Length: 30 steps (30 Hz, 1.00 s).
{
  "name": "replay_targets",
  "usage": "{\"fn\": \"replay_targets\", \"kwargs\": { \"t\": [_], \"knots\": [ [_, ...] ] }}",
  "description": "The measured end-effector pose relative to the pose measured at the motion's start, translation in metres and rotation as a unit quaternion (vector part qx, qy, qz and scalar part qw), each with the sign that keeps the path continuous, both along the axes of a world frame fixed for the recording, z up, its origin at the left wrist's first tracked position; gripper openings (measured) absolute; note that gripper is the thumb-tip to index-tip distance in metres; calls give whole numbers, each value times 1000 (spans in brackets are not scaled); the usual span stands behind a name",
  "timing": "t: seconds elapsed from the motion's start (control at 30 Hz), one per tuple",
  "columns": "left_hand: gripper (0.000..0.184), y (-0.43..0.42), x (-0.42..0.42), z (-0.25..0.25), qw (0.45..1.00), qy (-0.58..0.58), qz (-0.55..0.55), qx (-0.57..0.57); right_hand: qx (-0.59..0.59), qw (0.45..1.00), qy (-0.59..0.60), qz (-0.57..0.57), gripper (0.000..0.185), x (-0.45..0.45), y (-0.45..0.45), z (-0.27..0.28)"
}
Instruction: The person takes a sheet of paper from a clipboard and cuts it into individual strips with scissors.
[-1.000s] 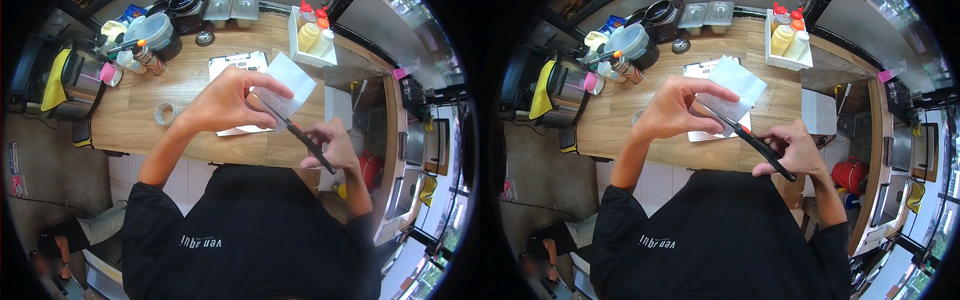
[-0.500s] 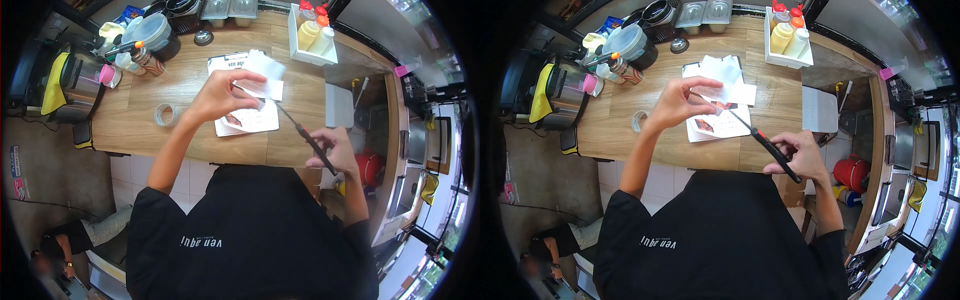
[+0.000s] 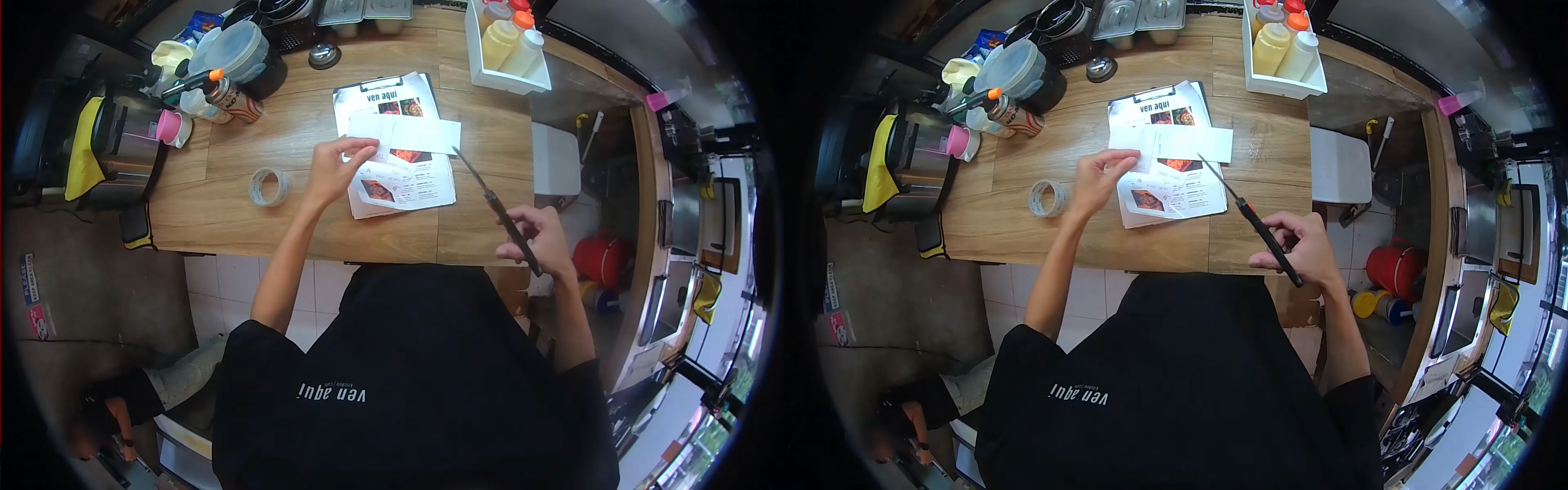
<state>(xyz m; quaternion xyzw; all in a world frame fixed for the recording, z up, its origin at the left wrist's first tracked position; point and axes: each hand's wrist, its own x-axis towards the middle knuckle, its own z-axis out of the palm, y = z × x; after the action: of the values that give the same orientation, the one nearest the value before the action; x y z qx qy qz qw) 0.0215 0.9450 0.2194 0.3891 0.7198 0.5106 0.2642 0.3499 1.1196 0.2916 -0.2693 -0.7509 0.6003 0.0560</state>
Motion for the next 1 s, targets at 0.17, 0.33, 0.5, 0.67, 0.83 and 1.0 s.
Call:
{"fn": "replay_targets", "kwargs": {
  "t": [0.17, 0.33, 0.5, 0.67, 0.83, 1.0],
  "knots": [
    [25, -10, 9, 79, 987, -130, -83, 39, 45, 997, 5, 66, 55, -13, -6, 16],
    [39, -13, 24, 128, 976, -118, -167, 66, 36, 993, 12, 108, 61, -18, -6, 35],
    [42, -9, 24, 150, 976, -96, -189, 47, -9, 991, 29, 133, 66, -21, -2, 51],
    [45, -3, 27, 158, 966, -45, -232, 108, 32, 983, 63, 168, 71, -26, 0, 59],
    [48, 1, 33, 173, 964, -9, -260, 61, 24, 984, 63, 165, 71, -29, -2, 67],
    [54, 4, 34, 177, 957, 13, -272, 96, 29, 983, 55, 174, 71, -28, -2, 73]
  ]
}}
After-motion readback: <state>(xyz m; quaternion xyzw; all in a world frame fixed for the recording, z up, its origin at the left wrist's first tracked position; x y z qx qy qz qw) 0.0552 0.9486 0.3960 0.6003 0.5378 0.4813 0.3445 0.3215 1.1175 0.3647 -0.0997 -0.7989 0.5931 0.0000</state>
